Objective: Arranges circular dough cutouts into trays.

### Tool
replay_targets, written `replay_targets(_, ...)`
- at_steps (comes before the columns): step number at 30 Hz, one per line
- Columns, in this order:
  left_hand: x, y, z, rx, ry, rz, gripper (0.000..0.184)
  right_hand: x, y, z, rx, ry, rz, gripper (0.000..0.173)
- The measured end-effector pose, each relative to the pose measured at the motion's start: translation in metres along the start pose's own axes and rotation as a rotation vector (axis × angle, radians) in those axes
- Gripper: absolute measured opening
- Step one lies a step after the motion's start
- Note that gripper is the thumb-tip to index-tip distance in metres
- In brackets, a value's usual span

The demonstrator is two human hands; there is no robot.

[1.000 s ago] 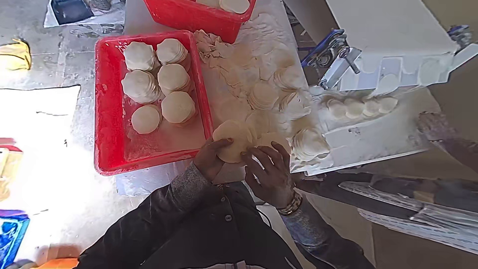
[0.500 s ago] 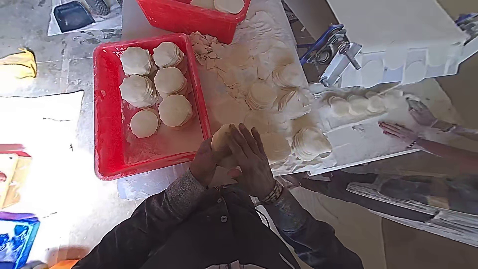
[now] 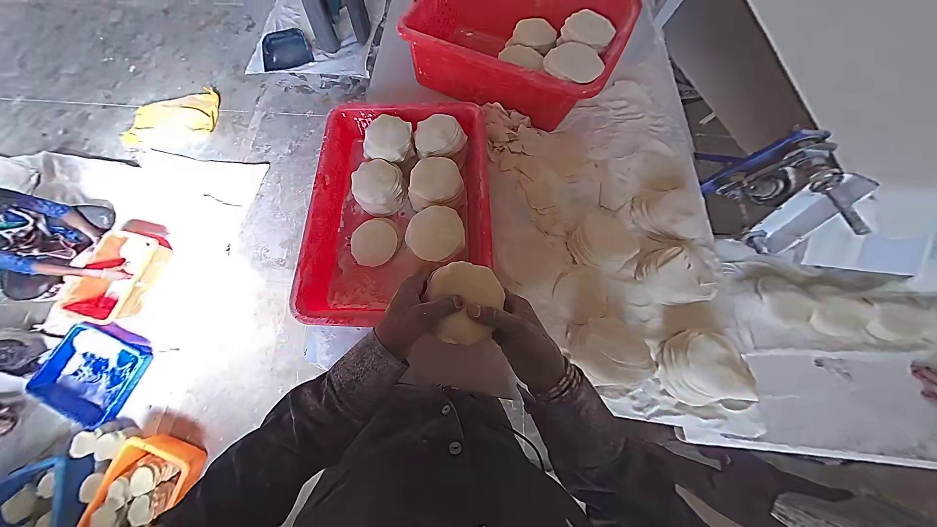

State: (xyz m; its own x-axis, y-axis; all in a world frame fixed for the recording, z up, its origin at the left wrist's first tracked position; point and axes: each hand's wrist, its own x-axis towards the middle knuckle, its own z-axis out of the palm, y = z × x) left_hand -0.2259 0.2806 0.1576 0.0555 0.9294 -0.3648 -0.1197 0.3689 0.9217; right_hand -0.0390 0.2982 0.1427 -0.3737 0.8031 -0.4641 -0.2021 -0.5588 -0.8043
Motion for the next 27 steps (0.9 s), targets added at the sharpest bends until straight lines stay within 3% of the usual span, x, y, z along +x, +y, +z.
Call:
replay_targets(3, -0.002, -0.004, -0.044, 0.002, 0.121, -0.01, 0.047, 0.033, 0.002, 0.041, -0.163, 0.031, -0.043, 0.072)
replay_targets(6, -0.002, -0.003, -0.081, -0.084, 0.215, -0.019, 0.044, 0.06, 0.006, 0.083, -0.24, 0.048, -0.129, 0.081)
replay_targets(10, 0.017, -0.001, -0.124, -0.041, 0.321, -0.017, 0.042, 0.098, 0.011, 0.123, -0.509, 0.078, -0.216, 0.078)
replay_targets(14, 0.071, -0.017, -0.166, 0.153, 0.356, -0.14, 0.05, 0.154, 0.022, 0.152, -0.841, 0.138, -0.106, 0.066)
replay_targets(17, 0.097, -0.029, -0.176, 0.284, 0.317, -0.219, 0.058, 0.176, 0.03, 0.163, -1.093, 0.152, 0.044, 0.073)
replay_targets(20, 0.099, -0.034, -0.18, 0.388, 0.277, -0.18, 0.067, 0.165, 0.034, 0.165, -1.229, 0.13, -0.013, 0.081)
replay_targets(22, 0.092, -0.037, -0.185, 0.479, 0.226, -0.101, 0.075, 0.136, 0.031, 0.16, -1.235, 0.053, -0.091, 0.07)
replay_targets(24, 0.08, -0.037, -0.188, 0.553, 0.212, -0.02, 0.08, 0.094, 0.03, 0.141, -1.11, 0.07, -0.319, 0.053)
replay_targets(27, 0.058, -0.026, -0.183, 0.565, 0.24, 0.093, 0.078, 0.046, 0.035, 0.081, -0.912, 0.423, -0.785, 0.027)
